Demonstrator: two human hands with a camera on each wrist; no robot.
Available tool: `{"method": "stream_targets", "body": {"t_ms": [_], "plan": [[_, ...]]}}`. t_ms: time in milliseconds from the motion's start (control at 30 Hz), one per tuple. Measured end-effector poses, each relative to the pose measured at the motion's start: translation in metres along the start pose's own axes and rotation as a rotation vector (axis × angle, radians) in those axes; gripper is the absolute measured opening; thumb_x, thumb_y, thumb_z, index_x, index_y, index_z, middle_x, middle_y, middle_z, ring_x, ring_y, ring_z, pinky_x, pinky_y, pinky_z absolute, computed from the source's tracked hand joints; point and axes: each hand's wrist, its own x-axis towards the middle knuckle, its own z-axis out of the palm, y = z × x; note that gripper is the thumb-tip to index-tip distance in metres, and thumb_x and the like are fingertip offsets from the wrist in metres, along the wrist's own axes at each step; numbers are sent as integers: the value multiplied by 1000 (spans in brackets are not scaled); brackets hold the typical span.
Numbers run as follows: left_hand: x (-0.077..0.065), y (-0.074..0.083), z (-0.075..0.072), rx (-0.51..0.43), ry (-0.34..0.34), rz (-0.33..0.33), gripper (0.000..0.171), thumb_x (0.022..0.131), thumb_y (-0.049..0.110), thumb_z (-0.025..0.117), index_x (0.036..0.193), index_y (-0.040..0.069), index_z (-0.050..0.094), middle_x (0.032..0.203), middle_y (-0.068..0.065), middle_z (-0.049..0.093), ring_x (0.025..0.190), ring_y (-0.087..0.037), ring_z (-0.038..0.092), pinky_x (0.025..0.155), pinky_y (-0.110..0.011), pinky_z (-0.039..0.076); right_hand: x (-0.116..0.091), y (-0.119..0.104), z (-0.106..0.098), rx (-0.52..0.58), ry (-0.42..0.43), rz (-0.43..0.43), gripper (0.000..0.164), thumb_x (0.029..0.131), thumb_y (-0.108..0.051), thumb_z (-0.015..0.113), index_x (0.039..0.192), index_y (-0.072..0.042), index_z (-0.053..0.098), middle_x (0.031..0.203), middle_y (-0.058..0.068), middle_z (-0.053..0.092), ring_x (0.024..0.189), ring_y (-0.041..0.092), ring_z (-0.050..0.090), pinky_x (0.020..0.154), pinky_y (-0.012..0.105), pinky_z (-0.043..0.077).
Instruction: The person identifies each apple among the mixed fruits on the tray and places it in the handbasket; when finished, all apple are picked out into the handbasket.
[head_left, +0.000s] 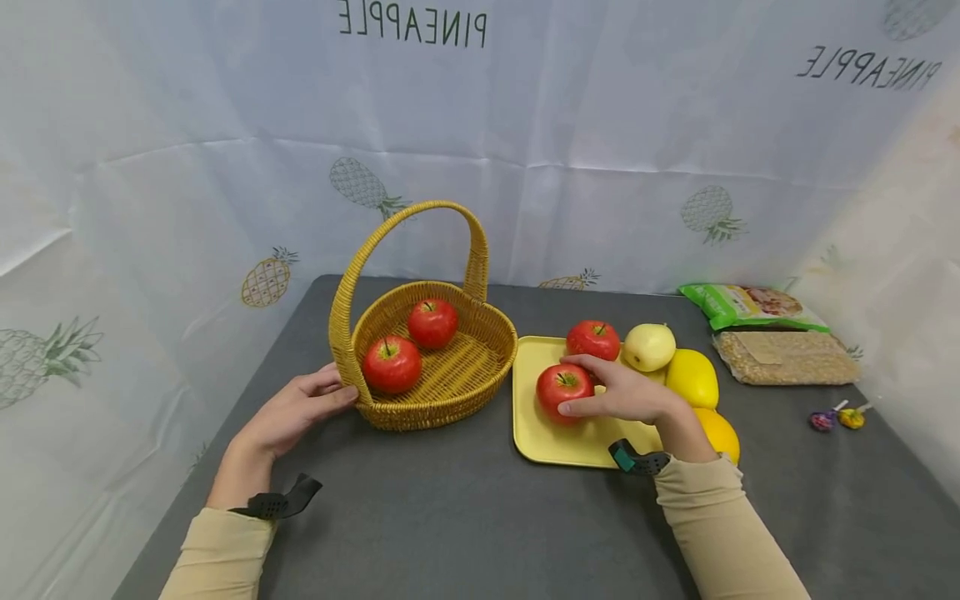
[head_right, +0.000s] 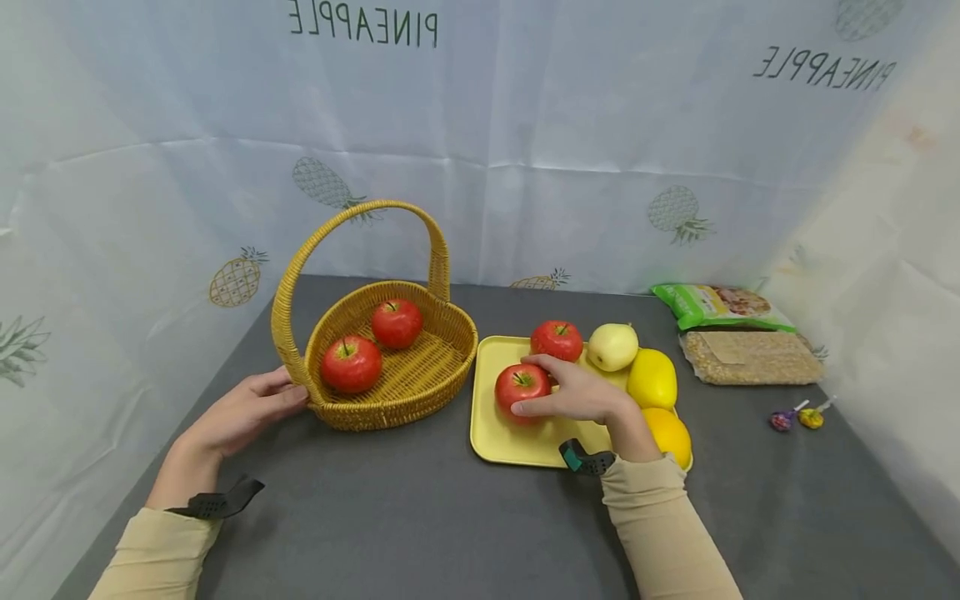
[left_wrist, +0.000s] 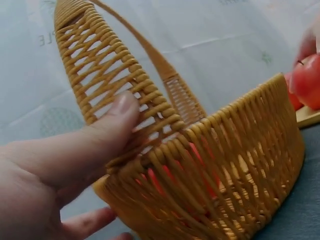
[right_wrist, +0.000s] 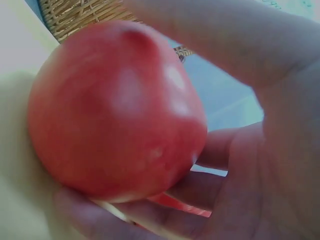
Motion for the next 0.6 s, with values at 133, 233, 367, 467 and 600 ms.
{"method": "stream_targets", "body": {"t_ms": [133, 233, 367, 467, 600], "plan": [[2, -8, 5, -162, -3, 64, 34, 106, 3, 54, 138, -7, 59, 146, -1, 50, 133, -11, 45, 102, -23, 47, 3, 3, 2, 130, -31, 12, 80, 91, -40, 79, 156, -13, 42, 142, 16, 52, 111, 29, 61, 94, 43, 51], [4, -15, 11, -315, -25, 121, 34, 107, 0, 49, 139, -6, 58, 145, -2, 52, 135, -13, 45, 106, -25, 43, 6, 7, 4, 243, -52, 34, 79, 92, -35, 79, 157, -11, 40, 143, 20, 51, 97, 31, 68, 90, 40, 55], [5, -20, 18, -412, -35, 157, 34, 109, 0, 46, 141, 0, 58, 143, -3, 55, 133, -13, 49, 108, -24, 41, 9, 12, 7, 329, -59, 42, 79, 92, -32, 79, 156, -9, 39, 142, 20, 51, 95, 32, 70, 89, 40, 56], [3, -21, 20, -412, -24, 161, 34, 108, 1, 47, 140, -1, 58, 142, -2, 56, 133, -12, 50, 108, -24, 41, 11, 14, 10, 364, -64, 37, 78, 92, -31, 78, 155, -6, 39, 141, 20, 52, 100, 32, 68, 89, 41, 57], [1, -23, 20, -376, 1, 146, 34, 108, 0, 49, 140, -3, 57, 148, -1, 50, 134, -11, 48, 108, -24, 41, 16, 15, 13, 379, -45, 36, 78, 91, -31, 80, 153, -3, 41, 138, 19, 54, 105, 31, 66, 88, 42, 58]]}}
